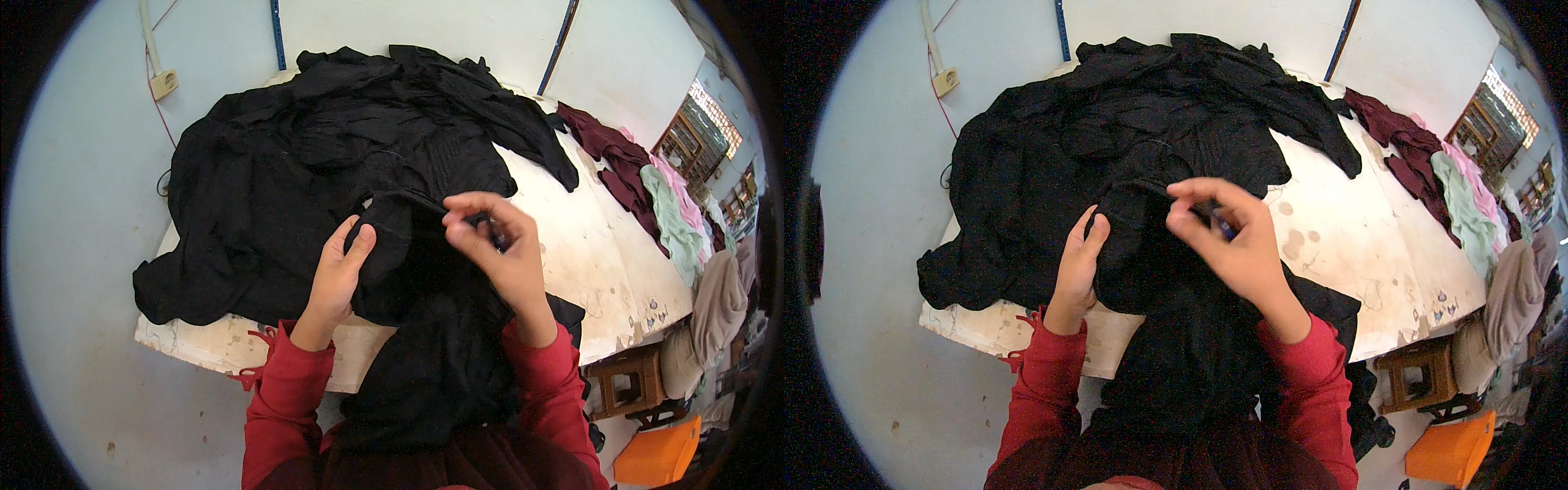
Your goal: The person uses a small blade to cut a black pleated garment laid on a table. They repeatedly lift and reposition sections of the fabric, then slice along seams and edges. The garment remains on the table throughout the clip.
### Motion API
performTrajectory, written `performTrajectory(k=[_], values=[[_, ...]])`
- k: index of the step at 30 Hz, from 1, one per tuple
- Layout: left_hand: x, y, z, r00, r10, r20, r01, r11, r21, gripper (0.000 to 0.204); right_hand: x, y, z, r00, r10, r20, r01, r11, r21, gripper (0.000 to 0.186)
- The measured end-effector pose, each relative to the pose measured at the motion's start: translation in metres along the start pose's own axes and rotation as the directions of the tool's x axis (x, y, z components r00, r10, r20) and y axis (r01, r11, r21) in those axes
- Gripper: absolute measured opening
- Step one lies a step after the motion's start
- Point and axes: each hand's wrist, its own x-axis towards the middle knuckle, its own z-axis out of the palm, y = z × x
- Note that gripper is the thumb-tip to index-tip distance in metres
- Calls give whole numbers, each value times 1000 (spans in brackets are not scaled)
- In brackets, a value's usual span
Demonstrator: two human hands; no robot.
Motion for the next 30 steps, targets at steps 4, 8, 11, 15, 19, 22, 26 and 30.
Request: performTrajectory(k=[4,8,11,15,19,22,26,30], values=[[0,0,4,999,14,49,-12,999,-41,48,-9,8,-1,983,-144,117,156,983,-97,37],[-4,-1,8,998,55,26,-57,997,43,31,-7,7,15,968,-214,134,235,957,-171,32],[-3,-6,-1,960,214,182,-246,953,179,20,-6,14,25,978,-199,64,206,966,-156,24],[-11,0,12,901,388,195,-433,834,343,19,2,36,33,894,-449,-14,436,874,-216,23],[-13,-10,11,888,457,56,-450,834,318,18,1,46,43,746,-666,11,611,677,-410,20],[-16,-6,24,898,439,0,-420,859,294,20,4,49,50,663,-748,34,659,562,-501,19],[-14,-3,22,938,332,-97,-312,933,177,24,3,54,57,595,-801,61,680,462,-569,18],[-13,-5,14,948,288,-137,-291,957,-2,30,2,55,61,561,-828,25,691,451,-565,19]])
